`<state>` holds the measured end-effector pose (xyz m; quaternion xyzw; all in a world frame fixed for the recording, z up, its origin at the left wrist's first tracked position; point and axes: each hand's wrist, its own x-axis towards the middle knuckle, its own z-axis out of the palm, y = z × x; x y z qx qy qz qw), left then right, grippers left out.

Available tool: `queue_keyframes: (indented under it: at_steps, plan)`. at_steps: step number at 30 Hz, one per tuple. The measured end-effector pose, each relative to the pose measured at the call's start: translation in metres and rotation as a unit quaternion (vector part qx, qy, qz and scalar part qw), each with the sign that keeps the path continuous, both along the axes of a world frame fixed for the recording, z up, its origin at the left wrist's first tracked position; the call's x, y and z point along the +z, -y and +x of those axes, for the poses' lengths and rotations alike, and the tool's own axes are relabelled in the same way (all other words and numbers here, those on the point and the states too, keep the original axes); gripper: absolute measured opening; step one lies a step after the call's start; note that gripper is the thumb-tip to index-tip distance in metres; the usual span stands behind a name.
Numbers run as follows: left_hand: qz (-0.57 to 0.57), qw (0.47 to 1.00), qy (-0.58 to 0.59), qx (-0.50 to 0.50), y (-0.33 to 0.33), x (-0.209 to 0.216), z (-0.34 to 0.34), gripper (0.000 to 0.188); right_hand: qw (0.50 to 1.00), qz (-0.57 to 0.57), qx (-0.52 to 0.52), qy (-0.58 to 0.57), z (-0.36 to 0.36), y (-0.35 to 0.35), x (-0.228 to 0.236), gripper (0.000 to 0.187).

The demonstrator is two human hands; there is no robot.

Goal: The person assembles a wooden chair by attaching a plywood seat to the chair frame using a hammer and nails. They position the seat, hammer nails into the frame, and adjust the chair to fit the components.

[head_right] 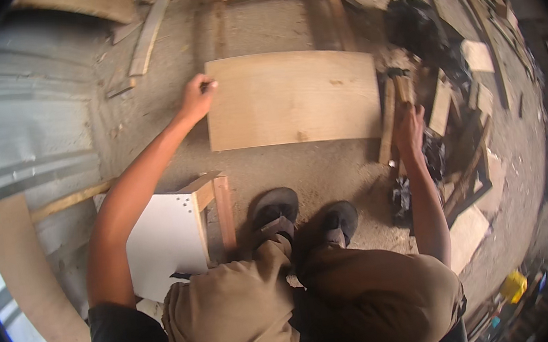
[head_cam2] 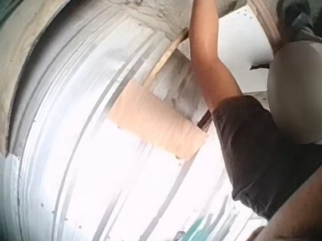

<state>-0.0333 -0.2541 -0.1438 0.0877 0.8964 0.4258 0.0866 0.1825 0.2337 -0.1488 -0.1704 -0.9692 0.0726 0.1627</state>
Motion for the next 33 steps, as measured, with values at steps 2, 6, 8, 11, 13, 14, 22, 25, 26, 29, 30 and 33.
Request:
queue_keyframes:
  at_steps: [2, 6, 8, 11, 13, 14, 22, 25, 26, 29, 30, 33]
  plan:
    - [-0.013, 1.0, 0.014, 0.012, -0.004, -0.005, 0.001, 0.021, 0.998, -0.044, -0.033, -0.023, -0.006, -0.004, 0.008, 0.025]
    - [-0.065, 0.998, 0.01, 0.004, 0.002, -0.008, 0.006, 0.018, 0.979, -0.157, -0.073, -0.111, -0.016, 0.008, 0.024, 0.027]
    - [-0.054, 0.999, 0.007, -0.002, 0.003, -0.015, 0.007, 0.017, 0.956, -0.255, -0.142, -0.041, -0.02, 0.04, 0.032, 0.046]
    - [-0.007, 1.0, -0.004, -0.011, 0.002, -0.012, 0.008, 0.017, 0.942, -0.31, -0.124, -0.043, -0.023, 0.063, 0.017, 0.041]
    - [-0.013, 1.0, 0.001, -0.026, 0.0, -0.012, 0.008, 0.018, 0.962, -0.256, -0.07, -0.062, -0.025, 0.063, 0.001, 0.04]
    - [-0.016, 0.999, 0.004, -0.033, -0.001, -0.012, 0.007, 0.019, 0.968, -0.237, -0.059, -0.056, -0.026, 0.061, -0.005, 0.041]
    - [-0.022, 0.998, 0.051, 0.016, 0.011, -0.016, 0.006, 0.019, 0.926, -0.354, -0.131, -0.023, -0.053, 0.071, -0.001, 0.049]
    - [-0.03, 0.998, 0.052, 0.015, 0.007, -0.016, 0.007, 0.019, 0.91, -0.391, -0.133, -0.017, -0.051, 0.067, 0.001, 0.049]
    - [-0.034, 0.998, 0.052, 0.014, 0.005, -0.015, 0.007, 0.019, 0.904, -0.406, -0.133, -0.014, -0.05, 0.066, 0.001, 0.049]
    - [-0.01, 0.998, 0.059, 0.016, 0.006, -0.018, 0.007, 0.02, 0.92, -0.373, -0.121, -0.004, -0.048, 0.062, -0.001, 0.051]
    - [-0.007, 0.999, 0.051, 0.016, 0.013, -0.021, 0.006, 0.021, 0.93, -0.35, -0.11, -0.013, -0.05, 0.066, -0.005, 0.051]
    - [0.017, 0.997, 0.064, 0.037, 0.018, -0.022, 0.007, 0.022, 0.94, -0.327, -0.08, -0.051, -0.051, 0.065, -0.019, 0.048]
